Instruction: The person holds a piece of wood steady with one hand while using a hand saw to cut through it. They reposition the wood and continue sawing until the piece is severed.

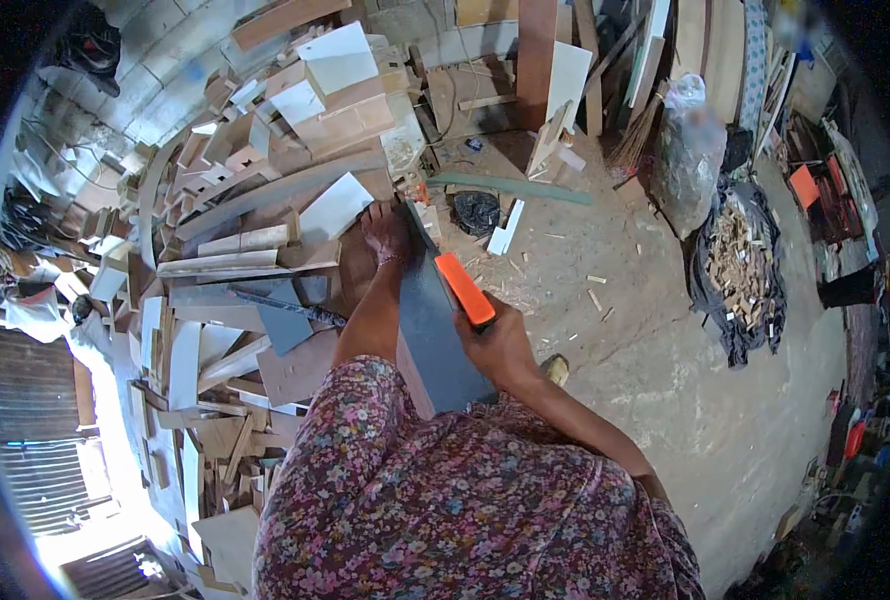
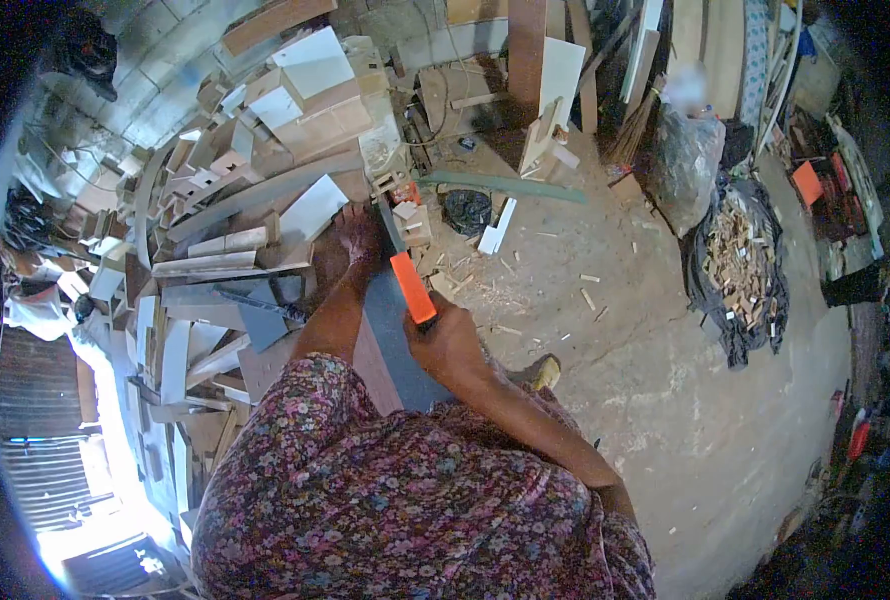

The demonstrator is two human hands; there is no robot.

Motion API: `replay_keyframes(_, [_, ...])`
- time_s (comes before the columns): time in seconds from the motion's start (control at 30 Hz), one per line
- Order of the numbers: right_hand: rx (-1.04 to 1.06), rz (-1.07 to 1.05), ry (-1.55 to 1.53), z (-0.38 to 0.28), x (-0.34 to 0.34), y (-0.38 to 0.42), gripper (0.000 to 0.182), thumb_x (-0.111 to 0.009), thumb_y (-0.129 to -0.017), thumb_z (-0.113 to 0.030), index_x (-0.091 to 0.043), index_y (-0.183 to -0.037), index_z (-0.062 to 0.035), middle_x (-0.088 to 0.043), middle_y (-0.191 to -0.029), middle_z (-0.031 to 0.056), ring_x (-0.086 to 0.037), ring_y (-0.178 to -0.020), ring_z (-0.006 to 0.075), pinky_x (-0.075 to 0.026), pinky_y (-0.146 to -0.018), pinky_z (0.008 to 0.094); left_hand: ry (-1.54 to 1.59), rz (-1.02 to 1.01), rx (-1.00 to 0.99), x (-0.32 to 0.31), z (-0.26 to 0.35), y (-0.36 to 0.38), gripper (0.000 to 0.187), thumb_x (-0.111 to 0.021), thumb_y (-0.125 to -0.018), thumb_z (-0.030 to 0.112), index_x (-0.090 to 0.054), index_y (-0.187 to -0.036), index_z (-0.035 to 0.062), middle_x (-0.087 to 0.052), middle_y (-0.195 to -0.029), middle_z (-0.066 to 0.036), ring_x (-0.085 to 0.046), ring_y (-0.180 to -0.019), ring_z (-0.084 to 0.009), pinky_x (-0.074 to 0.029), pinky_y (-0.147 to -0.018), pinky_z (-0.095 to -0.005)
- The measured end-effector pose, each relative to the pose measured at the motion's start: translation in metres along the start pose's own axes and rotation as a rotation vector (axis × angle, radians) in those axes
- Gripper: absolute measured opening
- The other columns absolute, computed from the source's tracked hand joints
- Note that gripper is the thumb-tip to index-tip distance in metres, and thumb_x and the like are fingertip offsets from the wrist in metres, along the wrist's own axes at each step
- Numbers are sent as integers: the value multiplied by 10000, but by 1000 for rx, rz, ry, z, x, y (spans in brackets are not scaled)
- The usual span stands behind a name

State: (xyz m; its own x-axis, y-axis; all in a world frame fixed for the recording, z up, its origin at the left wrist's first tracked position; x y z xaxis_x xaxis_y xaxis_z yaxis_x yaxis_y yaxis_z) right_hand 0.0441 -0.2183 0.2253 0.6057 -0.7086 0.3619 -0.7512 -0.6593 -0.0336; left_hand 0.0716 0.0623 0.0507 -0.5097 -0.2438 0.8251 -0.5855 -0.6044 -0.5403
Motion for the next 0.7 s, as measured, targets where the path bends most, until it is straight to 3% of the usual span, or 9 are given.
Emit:
replay_keyframes(0.07, [-14, -6, 1, 3, 1, -9, 199, -599, -752, -144, -548, -801, 42, -565, -665, 247, -562, -688, 424, -452, -552, 393, -12, -29, 1, 9, 3, 4, 134, -491, -714, 112, -566, -816, 69, -530, -886, -101, -483, -896, -272, -365, -794, -391])
replay_keyframes(0.17, [43, 74, 36, 31, -33, -43, 184, -603, -740, -131, -558, -822, 28, -574, -678, 240, -568, -664, 414, -460, -559, 408, 127, 85, -69, 39, 16, 8, 143, -492, -715, 118, -555, -833, 68, -527, -883, -106, -481, -896, -281, -359, -805, -395])
replay_keyframes(0.23, [102, 83, 98, 28, -42, -66, 184, -605, -733, -127, -564, -830, 24, -574, -684, 241, -567, -665, 414, -464, -564, 417, 51, 48, -2, 39, 11, 6, 159, -492, -713, 126, -545, -850, 67, -525, -883, -107, -476, -909, -288, -360, -808, -389])
replay_keyframes(0.27, [145, 84, 171, 25, -47, -71, 186, -607, -726, -123, -569, -838, 20, -575, -690, 241, -567, -666, 415, -468, -569, 425, 27, -21, -47, -9, -9, 11, 168, -495, -722, 154, -544, -853, 59, -523, -903, -121, -459, -946, -290, -353, -830, -393])
replay_keyframes(0.4, [136, 137, 87, 40, -42, -73, 204, -612, -717, -128, -574, -846, 25, -577, -695, 240, -571, -683, 410, -475, -593, 428, -48, -45, 9, 6, 3, 7, 200, -499, -735, 186, -562, -869, 51, -520, -931, -132, -434, -989, -302, -347, -851, -401])
replay_keyframes(0.5, [52, 134, 72, 53, -46, -73, 213, -610, -721, -133, -576, -857, 28, -578, -703, 243, -575, -703, 407, -475, -610, 420, -142, -93, -92, 21, 19, 6, 199, -547, -724, 223, -595, -857, 83, -504, -957, -90, -436, -982, -272, -322, -852, -403])
replay_keyframes(0.7, [-14, 96, 23, 62, -47, -74, 213, -605, -733, -144, -575, -856, 28, -588, -730, 248, -587, -715, 397, -470, -608, 413, 5, -265, 23, 46, 32, 0, 242, -517, -743, 237, -611, -868, 52, -512, -986, -125, -409, -1022, -309, -327, -869, -408])
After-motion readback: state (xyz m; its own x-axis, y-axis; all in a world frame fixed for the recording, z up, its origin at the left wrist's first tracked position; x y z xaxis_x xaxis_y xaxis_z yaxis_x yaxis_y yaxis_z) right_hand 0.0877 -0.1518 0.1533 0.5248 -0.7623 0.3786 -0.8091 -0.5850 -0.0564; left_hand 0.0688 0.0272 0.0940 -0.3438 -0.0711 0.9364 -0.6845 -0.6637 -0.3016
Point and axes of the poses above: each hand's wrist, its own y-axis away from the middle knuckle, its own x-axis out of the back of the hand, z = x × y, the point moved 10 cm from there along -y, towards the middle knuckle
